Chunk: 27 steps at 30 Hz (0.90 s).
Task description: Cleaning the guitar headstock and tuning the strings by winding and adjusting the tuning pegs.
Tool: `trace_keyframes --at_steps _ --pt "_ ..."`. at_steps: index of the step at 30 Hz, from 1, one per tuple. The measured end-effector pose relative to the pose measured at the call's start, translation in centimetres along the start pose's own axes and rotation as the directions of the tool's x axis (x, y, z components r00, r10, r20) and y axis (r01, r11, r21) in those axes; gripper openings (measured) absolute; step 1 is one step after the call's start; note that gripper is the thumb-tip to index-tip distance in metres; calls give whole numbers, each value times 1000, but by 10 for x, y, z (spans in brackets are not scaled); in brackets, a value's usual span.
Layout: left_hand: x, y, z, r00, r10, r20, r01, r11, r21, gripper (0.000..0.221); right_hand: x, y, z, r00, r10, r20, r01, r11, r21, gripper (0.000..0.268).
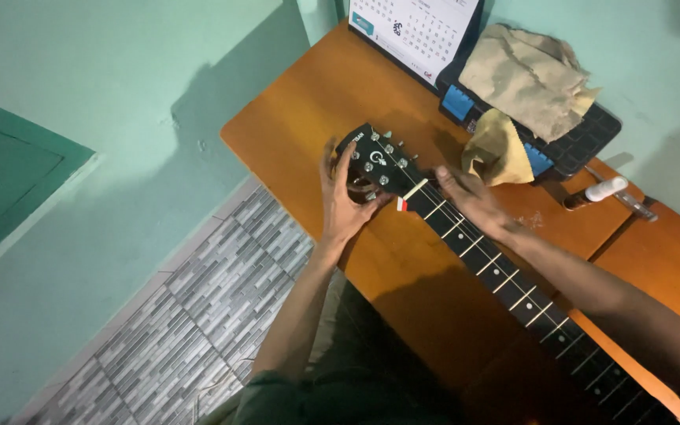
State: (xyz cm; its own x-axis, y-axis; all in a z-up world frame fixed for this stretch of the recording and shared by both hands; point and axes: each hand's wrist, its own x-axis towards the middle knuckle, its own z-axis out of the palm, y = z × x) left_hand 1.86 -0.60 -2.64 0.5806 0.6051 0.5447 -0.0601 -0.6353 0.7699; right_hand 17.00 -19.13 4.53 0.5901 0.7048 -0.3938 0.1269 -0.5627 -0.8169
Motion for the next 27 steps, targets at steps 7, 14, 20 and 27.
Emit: trace_keyframes --at_steps 7,14,20,27 --pt "-5 -20 0 1000 -10 23 12 997 -80 102 -16 18 -5 949 -315 26 313 949 43 60" --pt "-8 -34 1 999 -37 -2 36 991 -132 95 -23 3 -13 913 -398 85 399 917 12 40" --pt "-5 -24 2 999 -47 15 48 996 -71 90 -14 19 -43 897 -277 345 314 948 -57 42" --pt "-5 -14 -1 998 -68 19 70 985 -159 86 30 40 -59 826 -113 552 182 981 -70 53"
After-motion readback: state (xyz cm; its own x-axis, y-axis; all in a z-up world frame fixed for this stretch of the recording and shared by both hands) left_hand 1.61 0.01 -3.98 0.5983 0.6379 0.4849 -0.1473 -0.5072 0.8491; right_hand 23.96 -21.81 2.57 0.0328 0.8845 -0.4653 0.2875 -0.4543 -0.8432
